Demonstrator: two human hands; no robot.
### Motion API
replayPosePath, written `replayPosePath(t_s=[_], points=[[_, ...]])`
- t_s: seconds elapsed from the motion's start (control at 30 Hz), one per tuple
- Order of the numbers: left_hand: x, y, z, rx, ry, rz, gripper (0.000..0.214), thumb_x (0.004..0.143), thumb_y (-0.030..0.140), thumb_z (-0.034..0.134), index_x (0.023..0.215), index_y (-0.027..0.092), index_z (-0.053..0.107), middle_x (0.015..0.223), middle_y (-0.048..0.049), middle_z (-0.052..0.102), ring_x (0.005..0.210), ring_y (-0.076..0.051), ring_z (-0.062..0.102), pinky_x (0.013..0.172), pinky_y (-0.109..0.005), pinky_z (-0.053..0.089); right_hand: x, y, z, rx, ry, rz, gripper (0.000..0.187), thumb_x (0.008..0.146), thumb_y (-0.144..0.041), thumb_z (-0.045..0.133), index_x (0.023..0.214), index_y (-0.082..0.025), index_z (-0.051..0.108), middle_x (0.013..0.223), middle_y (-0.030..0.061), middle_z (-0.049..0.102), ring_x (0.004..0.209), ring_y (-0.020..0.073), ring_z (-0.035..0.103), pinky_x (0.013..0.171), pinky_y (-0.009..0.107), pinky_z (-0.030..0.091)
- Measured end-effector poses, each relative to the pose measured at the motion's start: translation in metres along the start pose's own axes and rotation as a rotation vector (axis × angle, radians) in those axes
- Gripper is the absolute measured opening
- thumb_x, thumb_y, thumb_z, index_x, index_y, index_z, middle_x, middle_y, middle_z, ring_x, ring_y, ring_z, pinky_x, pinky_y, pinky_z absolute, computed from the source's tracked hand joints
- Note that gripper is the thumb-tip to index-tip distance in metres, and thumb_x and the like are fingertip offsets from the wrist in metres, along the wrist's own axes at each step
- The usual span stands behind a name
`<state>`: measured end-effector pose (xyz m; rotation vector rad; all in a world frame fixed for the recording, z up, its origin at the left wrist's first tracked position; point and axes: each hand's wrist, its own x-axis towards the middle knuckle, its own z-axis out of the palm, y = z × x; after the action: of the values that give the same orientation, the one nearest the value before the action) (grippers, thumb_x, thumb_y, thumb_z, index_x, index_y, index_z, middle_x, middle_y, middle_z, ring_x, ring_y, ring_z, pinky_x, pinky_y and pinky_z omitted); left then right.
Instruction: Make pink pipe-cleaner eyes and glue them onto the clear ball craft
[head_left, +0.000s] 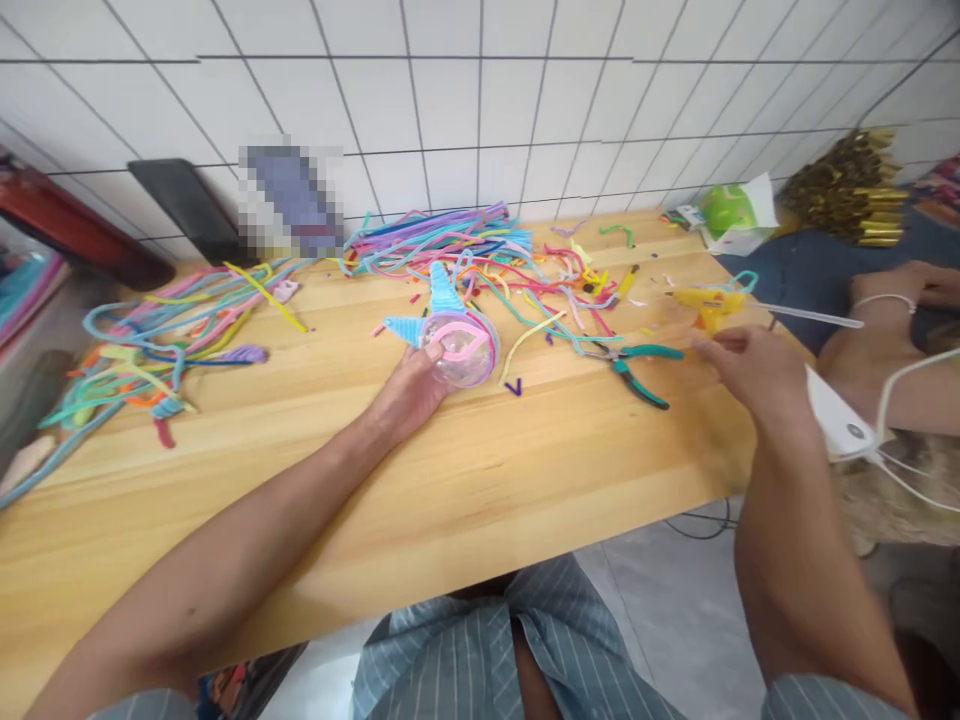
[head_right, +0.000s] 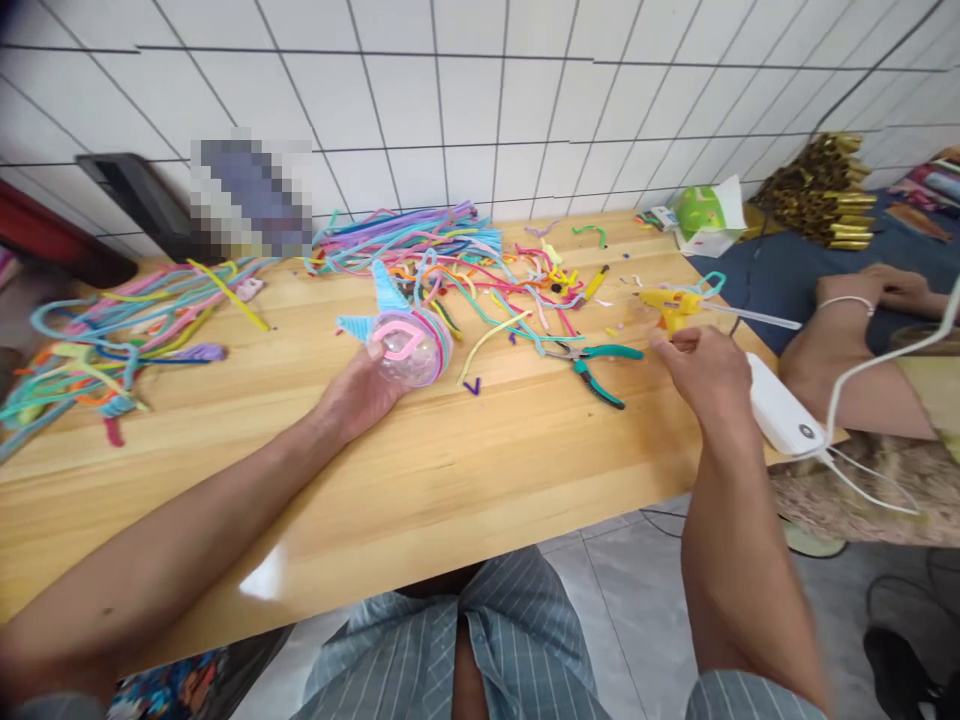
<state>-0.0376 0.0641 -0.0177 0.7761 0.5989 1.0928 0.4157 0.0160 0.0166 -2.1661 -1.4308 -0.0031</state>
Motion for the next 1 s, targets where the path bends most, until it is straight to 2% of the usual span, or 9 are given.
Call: replayPosePath(t_s=[0.07,0.1,0.17,0.3,0.4,0.53,0.63,0.8,1.0], points=[[0.0,0.001,0.001,-0.006,0.004,0.004,0.073,0.075,0.048,0.103,0.138,0.027,0.071,0.133,-0.0082,0.086,0.137,-0.033,0.079,0.118,-0.05,0.066,-0.027,-0.035,-0.003,0.117,0.035,0.121,0.016,0.082,-0.033,0.086,0.082,-0.028,0.071,0.087,0.0091,0.081,0.082,0.0294,0.072,0.085,0.046,0.053],[0.0,0.001,0.002,-0.008,0.005,0.006,0.073,0.075,0.048,0.103,0.137,0.027,0.071,0.132,-0.0083,0.086,0.136,-0.033,0.079,0.119,-0.05,0.066,-0.041,-0.057,-0.002,0.192,0.052,0.071,0.014,0.083,-0.036,0.085,0.088,-0.028,0.075,0.093,0.0095,0.083,0.086,0.0293,0.075,0.089,0.047,0.055],[-0.001,0.002,0.003,-0.011,0.012,0.011,0.073,0.074,0.05,0.104,0.135,0.026,0.072,0.129,-0.0078,0.087,0.133,-0.032,0.08,0.118,-0.049,0.066,-0.064,-0.102,0.0,0.389,0.068,-0.036,0.014,0.084,-0.039,0.081,0.09,-0.027,0.077,0.092,0.0075,0.083,0.085,0.0281,0.076,0.087,0.046,0.059],[-0.002,0.003,0.003,-0.014,0.022,0.009,0.075,0.074,0.052,0.104,0.136,0.026,0.072,0.129,-0.0079,0.086,0.134,-0.032,0.08,0.119,-0.05,0.064,-0.085,-0.176,0.013,0.773,-0.298,-0.184,0.025,0.084,-0.05,0.084,0.095,-0.028,0.077,0.09,0.0018,0.082,0.084,0.0239,0.077,0.082,0.041,0.062],[-0.001,0.002,0.0,-0.013,0.021,0.001,0.077,0.072,0.055,0.104,0.135,0.025,0.072,0.134,-0.0096,0.085,0.134,-0.033,0.079,0.118,-0.05,0.064,-0.077,-0.208,0.022,0.887,-0.377,-0.256,0.025,0.087,-0.051,0.084,0.097,-0.03,0.074,0.095,0.0007,0.082,0.09,0.0229,0.077,0.085,0.041,0.064],[0.0,-0.001,-0.003,-0.006,0.009,0.007,0.074,0.072,0.057,0.105,0.131,0.024,0.075,0.136,-0.0088,0.084,0.123,-0.028,0.082,0.108,-0.042,0.068,-0.058,-0.233,0.031,0.945,-0.47,-0.329,0.024,0.089,-0.05,0.083,0.094,-0.028,0.073,0.098,0.0012,0.08,0.093,0.0216,0.075,0.086,0.039,0.063],[0.0,-0.001,-0.003,-0.006,0.003,-0.004,0.073,0.072,0.056,0.106,0.129,0.023,0.076,0.13,-0.0063,0.086,0.12,-0.026,0.082,0.106,-0.039,0.068,-0.05,-0.241,0.038,0.935,-0.572,-0.365,0.026,0.089,-0.048,0.087,0.09,-0.026,0.074,0.092,-0.0001,0.076,0.089,0.0197,0.072,0.083,0.036,0.061],[0.0,0.0,-0.002,0.005,0.021,-0.022,0.073,0.07,0.057,0.106,0.127,0.024,0.075,0.135,-0.0083,0.086,0.141,-0.035,0.077,0.115,-0.045,0.067,-0.046,-0.241,0.052,1.016,-0.641,-0.367,0.021,0.082,-0.024,0.095,0.083,-0.025,0.075,0.083,-0.0013,0.074,0.079,0.0167,0.066,0.074,0.033,0.055],[0.0,0.001,-0.004,0.075,0.039,-0.041,0.063,0.08,0.056,0.098,0.13,0.026,0.074,0.142,-0.0087,0.083,0.156,-0.038,0.067,0.12,-0.049,0.067,-0.045,-0.246,0.054,1.03,-0.645,-0.273,0.03,0.083,0.003,0.082,0.072,-0.024,0.074,0.07,-0.0044,0.067,0.071,0.0142,0.057,0.066,0.029,0.044]])
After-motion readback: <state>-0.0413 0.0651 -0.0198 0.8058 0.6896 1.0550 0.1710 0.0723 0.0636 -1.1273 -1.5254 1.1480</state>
